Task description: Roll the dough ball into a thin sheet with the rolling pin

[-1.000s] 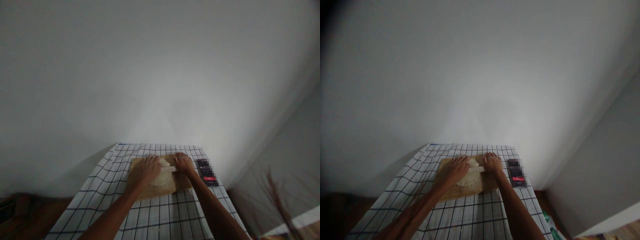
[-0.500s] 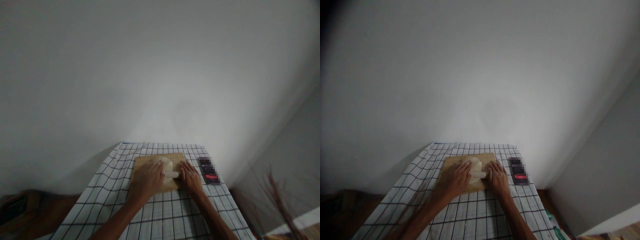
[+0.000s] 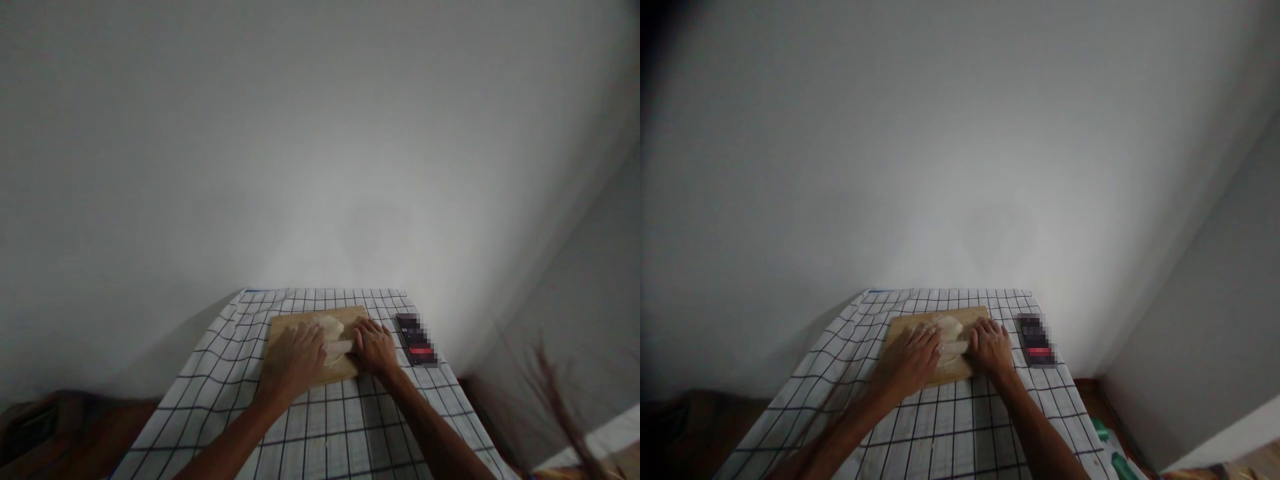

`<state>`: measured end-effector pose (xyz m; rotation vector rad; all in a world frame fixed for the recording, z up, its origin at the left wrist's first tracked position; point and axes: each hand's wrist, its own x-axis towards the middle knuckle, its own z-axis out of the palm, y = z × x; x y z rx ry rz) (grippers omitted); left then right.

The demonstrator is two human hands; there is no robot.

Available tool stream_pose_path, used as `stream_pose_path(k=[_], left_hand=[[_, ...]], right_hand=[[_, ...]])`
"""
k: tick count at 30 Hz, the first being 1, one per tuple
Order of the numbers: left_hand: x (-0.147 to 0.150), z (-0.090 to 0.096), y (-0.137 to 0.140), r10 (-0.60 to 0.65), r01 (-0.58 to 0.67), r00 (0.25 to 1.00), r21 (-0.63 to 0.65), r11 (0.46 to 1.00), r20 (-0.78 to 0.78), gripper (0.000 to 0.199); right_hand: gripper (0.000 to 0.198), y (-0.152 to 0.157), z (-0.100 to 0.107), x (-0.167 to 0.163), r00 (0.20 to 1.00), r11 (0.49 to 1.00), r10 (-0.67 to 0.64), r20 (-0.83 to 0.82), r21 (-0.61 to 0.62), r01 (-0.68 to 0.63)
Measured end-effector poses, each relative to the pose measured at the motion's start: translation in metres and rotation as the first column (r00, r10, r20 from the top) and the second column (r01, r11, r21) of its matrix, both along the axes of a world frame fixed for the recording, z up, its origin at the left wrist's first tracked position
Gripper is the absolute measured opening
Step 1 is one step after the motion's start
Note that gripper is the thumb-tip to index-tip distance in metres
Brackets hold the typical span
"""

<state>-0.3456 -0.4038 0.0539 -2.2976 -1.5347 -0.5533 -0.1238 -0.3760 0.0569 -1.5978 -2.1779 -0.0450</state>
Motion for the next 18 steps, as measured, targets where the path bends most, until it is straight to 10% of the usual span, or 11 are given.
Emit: stream_pose_path(k=[10, 18], left_hand=[[-0.006, 0.019, 0.053, 0.041, -0.04, 0.999, -0.177, 0.983, 0.002, 0.036], [0.0, 0.015, 0.05, 0.053, -0.038, 0.992, -0.137, 0.99, 0.11, 0.037]], right_hand=[[0.037, 0.081, 0.015, -0.01, 0.998, 0.994, 0.059, 0.012, -0.089, -0.058], [0.036, 0.066, -0.001, -0.004, 1.0, 0.998, -0.026, -0.01, -0.052, 0.026]])
